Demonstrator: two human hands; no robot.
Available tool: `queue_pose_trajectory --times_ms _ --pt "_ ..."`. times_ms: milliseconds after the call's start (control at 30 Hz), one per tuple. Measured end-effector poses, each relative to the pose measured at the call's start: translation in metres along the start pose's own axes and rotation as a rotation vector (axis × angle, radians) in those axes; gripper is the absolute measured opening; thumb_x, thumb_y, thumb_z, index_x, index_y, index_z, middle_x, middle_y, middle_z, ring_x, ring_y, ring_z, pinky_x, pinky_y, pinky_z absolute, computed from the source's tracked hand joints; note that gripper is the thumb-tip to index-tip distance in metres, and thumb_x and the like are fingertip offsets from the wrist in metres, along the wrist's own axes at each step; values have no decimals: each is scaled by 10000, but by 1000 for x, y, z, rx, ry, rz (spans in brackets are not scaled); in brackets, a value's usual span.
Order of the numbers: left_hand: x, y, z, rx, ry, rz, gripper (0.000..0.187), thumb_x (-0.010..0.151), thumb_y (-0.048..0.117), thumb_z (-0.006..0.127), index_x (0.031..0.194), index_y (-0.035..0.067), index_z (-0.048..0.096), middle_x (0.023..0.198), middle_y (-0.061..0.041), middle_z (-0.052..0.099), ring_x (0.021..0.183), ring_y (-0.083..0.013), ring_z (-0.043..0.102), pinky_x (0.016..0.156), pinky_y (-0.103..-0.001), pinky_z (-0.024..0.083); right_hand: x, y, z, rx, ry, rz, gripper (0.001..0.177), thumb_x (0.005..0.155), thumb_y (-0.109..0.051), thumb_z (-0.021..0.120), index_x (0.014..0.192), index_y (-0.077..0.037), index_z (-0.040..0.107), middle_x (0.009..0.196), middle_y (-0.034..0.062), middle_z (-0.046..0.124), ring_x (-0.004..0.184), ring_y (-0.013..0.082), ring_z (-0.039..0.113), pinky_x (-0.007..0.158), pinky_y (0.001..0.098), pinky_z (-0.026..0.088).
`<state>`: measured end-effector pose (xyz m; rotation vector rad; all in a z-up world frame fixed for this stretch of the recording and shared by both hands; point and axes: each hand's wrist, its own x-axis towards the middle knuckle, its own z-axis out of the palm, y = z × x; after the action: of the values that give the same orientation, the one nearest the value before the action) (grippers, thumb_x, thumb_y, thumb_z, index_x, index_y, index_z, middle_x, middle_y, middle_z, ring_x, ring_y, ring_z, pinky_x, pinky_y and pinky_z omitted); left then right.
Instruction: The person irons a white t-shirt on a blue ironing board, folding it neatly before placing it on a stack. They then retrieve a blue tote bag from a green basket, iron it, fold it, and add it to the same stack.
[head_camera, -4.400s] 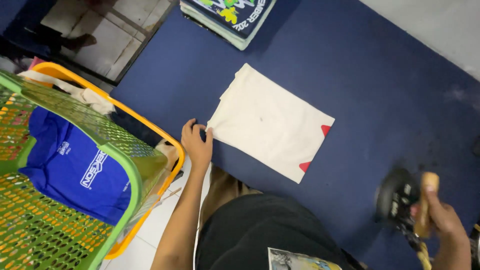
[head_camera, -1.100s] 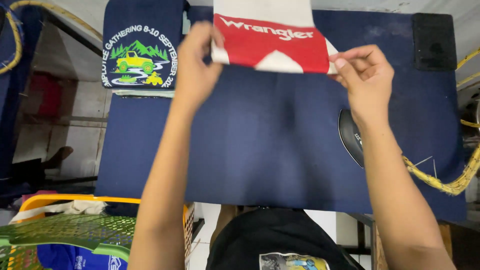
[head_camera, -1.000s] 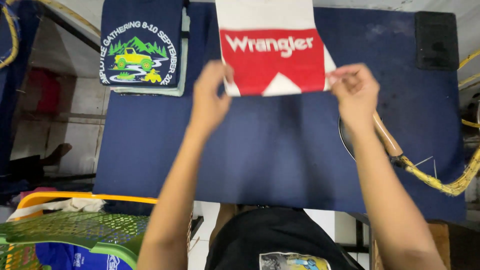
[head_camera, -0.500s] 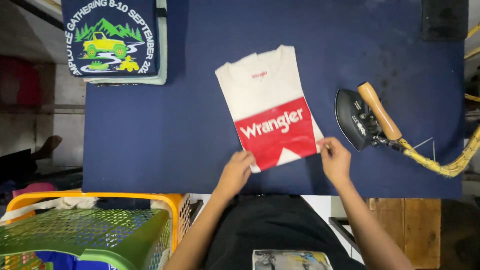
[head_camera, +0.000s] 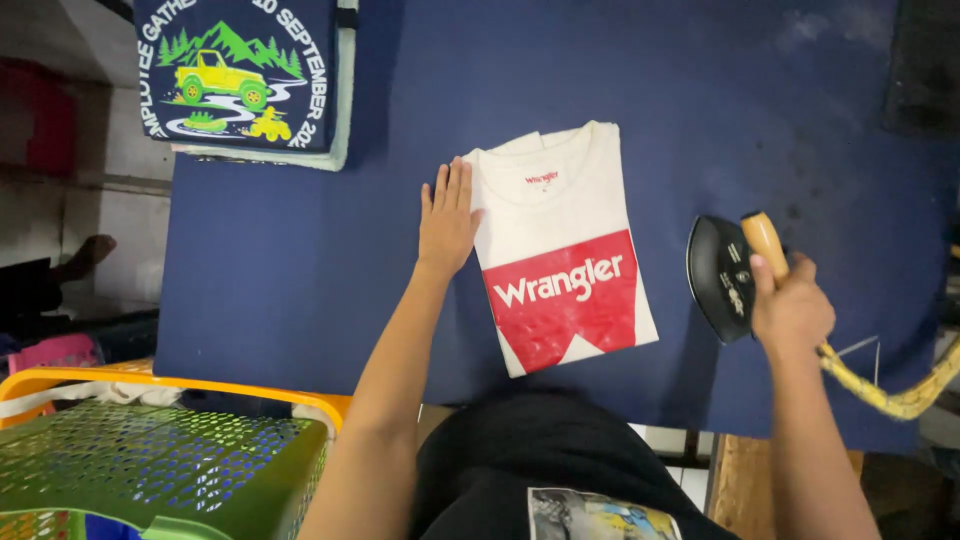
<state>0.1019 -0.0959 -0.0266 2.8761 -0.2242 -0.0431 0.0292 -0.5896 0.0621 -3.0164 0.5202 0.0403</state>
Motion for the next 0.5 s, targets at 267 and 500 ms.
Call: queue_pose_trajectory --times_ms 267,500 --pt "18 -10 -30 -131 -120 -59 853 1000 613 469 1666 215 114 1740 29 138 1591 -364 27 1175 -741 72 35 -22 -56 506 -577 427 726 1014 -471 667 1491 6 400 878 241 711 753 319 695 739 410 552" --pt "62 -25 -28 -427 146 -242 157 931 205 661 1072 242 720 1371 -11 598 1457 -390 308 1080 -699 213 19 -104 -78 901 -905 321 511 967 -302 656 1368 -93 417 720 74 490 584 180 491 532 329 408"
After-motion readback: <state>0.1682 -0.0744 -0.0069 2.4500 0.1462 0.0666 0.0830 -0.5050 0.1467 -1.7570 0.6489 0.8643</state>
